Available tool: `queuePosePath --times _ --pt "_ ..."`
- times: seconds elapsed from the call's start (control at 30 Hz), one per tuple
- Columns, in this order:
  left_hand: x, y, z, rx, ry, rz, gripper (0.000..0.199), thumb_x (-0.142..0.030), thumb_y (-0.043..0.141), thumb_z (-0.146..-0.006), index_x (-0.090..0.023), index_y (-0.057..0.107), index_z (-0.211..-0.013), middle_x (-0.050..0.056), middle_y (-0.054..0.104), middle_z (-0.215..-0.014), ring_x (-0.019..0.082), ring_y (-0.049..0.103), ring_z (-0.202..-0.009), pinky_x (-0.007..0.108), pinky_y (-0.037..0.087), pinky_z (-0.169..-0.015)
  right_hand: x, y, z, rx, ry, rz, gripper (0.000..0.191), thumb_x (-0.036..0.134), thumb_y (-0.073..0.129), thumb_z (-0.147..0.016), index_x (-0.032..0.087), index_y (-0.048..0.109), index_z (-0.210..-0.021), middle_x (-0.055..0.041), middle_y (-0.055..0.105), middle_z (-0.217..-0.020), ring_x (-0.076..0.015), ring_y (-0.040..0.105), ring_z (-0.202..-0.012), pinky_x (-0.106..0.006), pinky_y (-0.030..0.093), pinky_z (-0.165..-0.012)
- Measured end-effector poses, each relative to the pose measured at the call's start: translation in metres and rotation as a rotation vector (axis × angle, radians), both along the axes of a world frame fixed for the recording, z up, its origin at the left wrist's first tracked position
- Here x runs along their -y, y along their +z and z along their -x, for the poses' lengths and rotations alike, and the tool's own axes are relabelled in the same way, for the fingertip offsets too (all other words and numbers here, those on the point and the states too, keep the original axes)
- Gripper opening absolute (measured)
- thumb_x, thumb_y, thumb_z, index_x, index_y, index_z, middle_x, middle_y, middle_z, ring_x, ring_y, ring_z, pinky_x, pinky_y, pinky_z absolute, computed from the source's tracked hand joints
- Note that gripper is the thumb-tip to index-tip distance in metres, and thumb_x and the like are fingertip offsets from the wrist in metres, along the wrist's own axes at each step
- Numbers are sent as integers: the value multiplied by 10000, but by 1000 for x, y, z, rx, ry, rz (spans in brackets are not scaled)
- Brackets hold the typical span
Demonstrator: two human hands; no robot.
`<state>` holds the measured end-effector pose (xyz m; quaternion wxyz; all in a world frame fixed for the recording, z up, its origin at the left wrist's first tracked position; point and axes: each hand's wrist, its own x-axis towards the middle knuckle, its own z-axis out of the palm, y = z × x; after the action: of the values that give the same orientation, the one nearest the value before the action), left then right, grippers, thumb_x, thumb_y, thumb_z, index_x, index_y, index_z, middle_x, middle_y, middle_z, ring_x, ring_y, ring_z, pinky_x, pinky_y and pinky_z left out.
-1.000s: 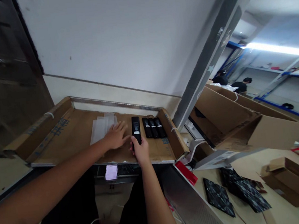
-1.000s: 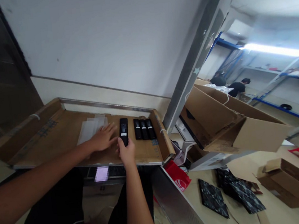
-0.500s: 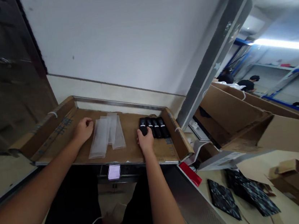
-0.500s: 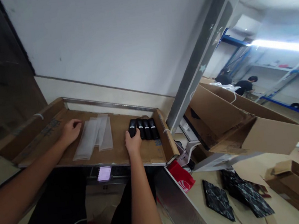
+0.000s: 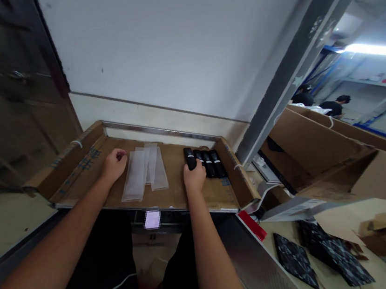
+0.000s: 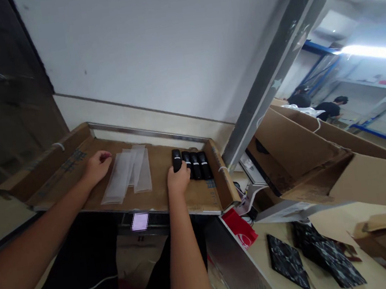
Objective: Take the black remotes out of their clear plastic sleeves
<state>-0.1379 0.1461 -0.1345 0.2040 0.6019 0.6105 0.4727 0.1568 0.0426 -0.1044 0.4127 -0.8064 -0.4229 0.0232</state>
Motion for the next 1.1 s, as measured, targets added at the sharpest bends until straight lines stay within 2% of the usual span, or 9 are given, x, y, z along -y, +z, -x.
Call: queuePosePath --times 0.17,0.27,0.37,0.47,0.53,0.73,0.97,1.1 --pt "-4 -5 0 10 6 -4 195 -253 571 -812 -196 648 -982 76 718 -1005 218 670 -914 345 536 -898 6 -3 5 60 -43 -61 408 228 703 -842 145 647 -1238 -186 535 -1224 -267 655 -927 -355 497 -836" --pt "-6 -6 -1 14 14 -4 203 -262 579 -808 -193 648 -985 80 718 -1012 222 667 -908 354 539 -898 10 -4 6 125 -34 -48 357 307 689 -871 153 644 -1191 -155 544 -1173 -266 631 -910 -368 497 -812" --pt "-6 -5 -2 13 24 7 197 -260 579 -799 -192 647 -970 81 719 -1003 227 668 -897 358 543 -893 6 -4 7 305 63 -40 276 324 625 -920 164 663 -1142 -152 569 -1149 -297 582 -1049 -398 476 -898" --pt "-6 -5 -2 9 10 3 192 -256 571 -797 -197 642 -965 83 716 -1007 228 671 -921 358 542 -912 -8 -4 8 493 144 23 279 274 618 -910 160 668 -1159 -191 548 -1281 -338 509 -1199 -449 443 -973" --pt "-7 -6 -1 7 2 -4 194 -258 568 -800 -200 639 -971 83 714 -1008 230 670 -926 363 542 -917 -19 -4 7 544 146 101 284 237 592 -917 159 669 -1179 -202 532 -1338 -339 520 -1197 -453 448 -955" --pt "-4 -4 0 0 7 -4 205 -257 560 -810 -196 646 -986 77 717 -996 224 669 -908 356 547 -899 -35 -2 4 563 115 263 310 160 441 -980 183 692 -1160 -182 567 -1280 -293 605 -1068 -424 466 -873" --pt "-4 -3 0 -9 49 18 227 -274 592 -803 -195 672 -1000 84 723 -1012 234 666 -902 370 550 -887 -22 1 8 535 51 225 233 186 557 -907 164 658 -1115 -168 564 -1206 -291 624 -990 -429 470 -828" --pt "-6 -6 2 -30 35 0 238 -277 585 -809 -194 683 -1009 86 719 -1011 231 669 -911 361 545 -888 -22 -1 6 512 21 183 254 172 577 -870 152 647 -1113 -184 554 -1204 -310 593 -1027 -442 460 -845"
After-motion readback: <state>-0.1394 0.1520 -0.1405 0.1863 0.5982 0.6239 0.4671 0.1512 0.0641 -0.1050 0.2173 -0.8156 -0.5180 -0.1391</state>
